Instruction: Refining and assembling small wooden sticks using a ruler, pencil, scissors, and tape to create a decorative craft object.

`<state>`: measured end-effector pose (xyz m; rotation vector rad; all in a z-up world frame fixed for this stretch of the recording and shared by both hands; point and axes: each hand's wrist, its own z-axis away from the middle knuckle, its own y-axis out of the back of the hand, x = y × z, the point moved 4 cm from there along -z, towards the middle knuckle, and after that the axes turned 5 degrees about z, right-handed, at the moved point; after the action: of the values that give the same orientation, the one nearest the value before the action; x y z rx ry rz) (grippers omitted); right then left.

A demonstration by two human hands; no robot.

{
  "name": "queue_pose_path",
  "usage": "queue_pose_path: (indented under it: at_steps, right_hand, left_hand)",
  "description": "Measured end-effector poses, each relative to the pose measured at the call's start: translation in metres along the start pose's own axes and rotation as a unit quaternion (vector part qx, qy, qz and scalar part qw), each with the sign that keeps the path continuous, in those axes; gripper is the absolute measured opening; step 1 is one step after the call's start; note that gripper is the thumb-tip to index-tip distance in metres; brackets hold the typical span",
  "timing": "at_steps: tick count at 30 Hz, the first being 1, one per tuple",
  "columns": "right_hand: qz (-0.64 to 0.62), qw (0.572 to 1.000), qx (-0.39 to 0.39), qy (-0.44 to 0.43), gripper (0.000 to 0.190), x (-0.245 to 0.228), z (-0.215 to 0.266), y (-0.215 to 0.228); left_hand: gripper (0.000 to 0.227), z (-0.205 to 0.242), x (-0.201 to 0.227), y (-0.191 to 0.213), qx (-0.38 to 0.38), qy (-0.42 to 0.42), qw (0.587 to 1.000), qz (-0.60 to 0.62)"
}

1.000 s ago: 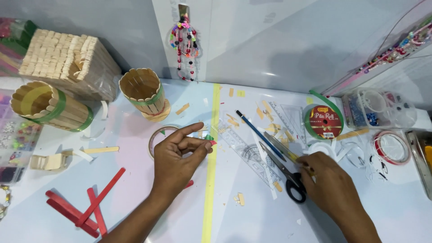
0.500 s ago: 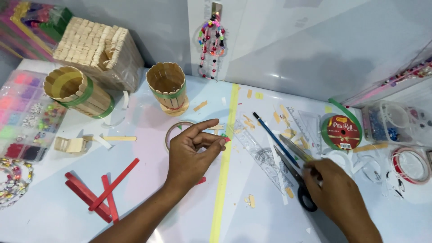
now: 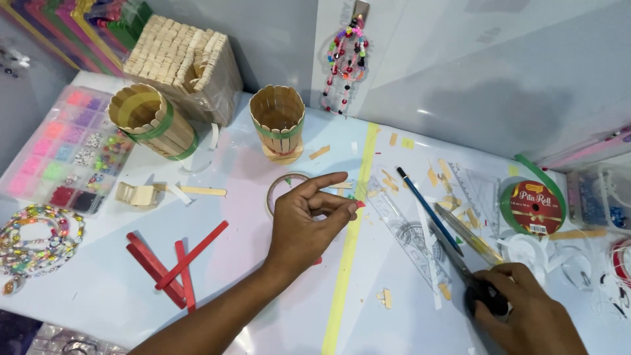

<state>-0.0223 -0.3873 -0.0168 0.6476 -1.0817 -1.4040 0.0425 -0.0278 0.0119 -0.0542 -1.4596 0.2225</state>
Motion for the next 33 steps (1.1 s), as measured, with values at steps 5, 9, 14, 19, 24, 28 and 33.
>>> queue_pose_path:
  at_steps: [5,9,14,19,24,28,33]
  right_hand:
    - [-0.296,0.951,-0.050,-0.070,0.049,-0.015,0.024,0.047]
    - [-0.516,0.855,0.035,0.024,0.048,-0.018,0.021,0.038]
    - [-0.608,0.790,0.044,0.058,0.058,-0.051,0.025,0.048]
    - [-0.599,0.800,0.019,0.029,0.048,-0.085,0.030,0.051]
    - [-0.677,0.719,-0.004,0.159,0.053,-0.126,0.025,0.037]
    - [-0.690,0.699,-0.025,0.188,0.054,-0.146,0.026,0.021]
    - [-0.677,0.694,-0.020,0.242,0.062,-0.165,0.032,0.015]
  left_hand:
    - [0.037,0.001,0.002,0.000,-0.001,0.006,1.000,0.003]
    - [0.043,0.002,0.001,-0.002,-0.005,0.002,1.000,0.023]
    - [0.045,0.004,0.000,-0.003,-0.010,0.012,0.999,0.047]
    - [0.045,0.006,0.000,-0.005,-0.022,0.008,0.997,0.070]
    - [0.047,0.006,-0.001,-0.006,-0.007,0.009,0.997,0.078]
    - [0.050,0.006,0.000,-0.008,0.006,0.024,0.994,0.107]
    - [0.056,0.007,-0.002,-0.009,0.033,0.075,0.986,0.146]
